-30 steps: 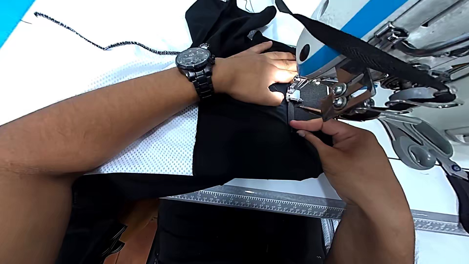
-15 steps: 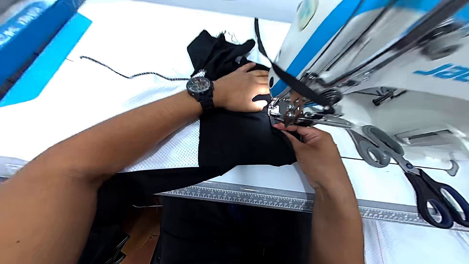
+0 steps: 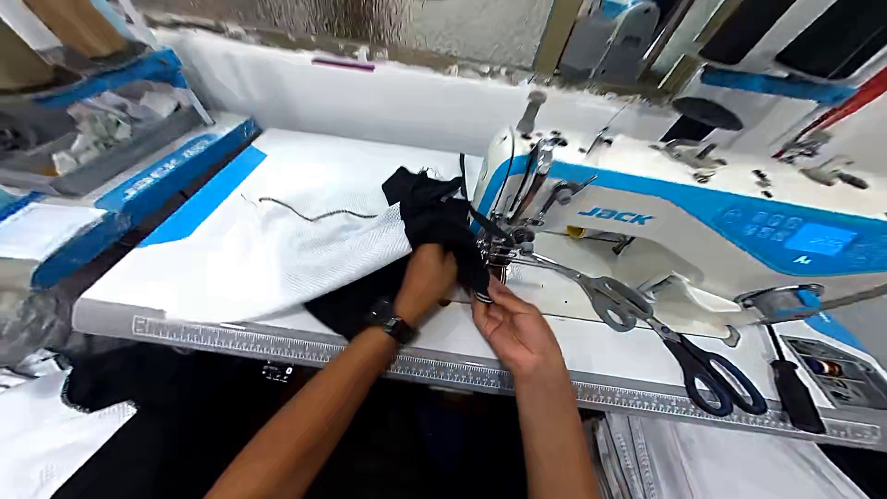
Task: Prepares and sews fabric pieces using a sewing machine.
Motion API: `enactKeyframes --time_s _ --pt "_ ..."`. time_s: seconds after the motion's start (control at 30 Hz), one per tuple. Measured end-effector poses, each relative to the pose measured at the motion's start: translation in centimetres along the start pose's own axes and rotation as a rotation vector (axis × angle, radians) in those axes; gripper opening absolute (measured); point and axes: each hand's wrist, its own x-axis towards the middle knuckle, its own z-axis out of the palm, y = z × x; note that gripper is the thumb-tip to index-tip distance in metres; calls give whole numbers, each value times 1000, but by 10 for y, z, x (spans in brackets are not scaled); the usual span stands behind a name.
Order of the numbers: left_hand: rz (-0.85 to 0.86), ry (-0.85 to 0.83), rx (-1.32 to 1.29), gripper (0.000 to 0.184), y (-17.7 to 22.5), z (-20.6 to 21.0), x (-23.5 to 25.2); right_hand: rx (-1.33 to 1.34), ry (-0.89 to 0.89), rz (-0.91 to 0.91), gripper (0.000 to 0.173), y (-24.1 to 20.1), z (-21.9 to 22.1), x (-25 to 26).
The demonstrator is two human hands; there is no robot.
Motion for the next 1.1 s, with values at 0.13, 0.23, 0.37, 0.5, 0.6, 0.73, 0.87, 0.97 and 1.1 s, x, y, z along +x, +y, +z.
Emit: enactKeyframes --time_s 0.13,0.23,0.37,0.5,0.6,0.73,0.87,0.97,1.1 --pt "144 -446 -442 19 -44 -68 24 -18 -11 -57 43 8 0 -4" --pt "33 -696 -326 26 -23 -113 -2 -344 -114 -97 57 12 -5 0" --pt "-45 -610 -142 28 -19 -130 -45 -1629 57 -527 43 28 9 1" --pt "328 -253 306 65 -25 -104 -94 -2191 282 -1028 22 48 20 0" --pt "532 283 587 42 -50 -72 -104 -2237 -46 -1240 17 46 13 0" --pt "448 415 138 17 -68 -79 -79 -2066 -483 -1084 18 4 -21 10" --pt "391 -74 -418 18 -52 -96 -49 -2016 -658 -880 17 -25 -21 9" --pt "611 -232 -93 20 -26 -112 -22 -2000 -685 -893 24 -9 6 6" --pt "750 -537 -2 21 10 -141 11 -1807 -716 -959 31 -2 42 -6"
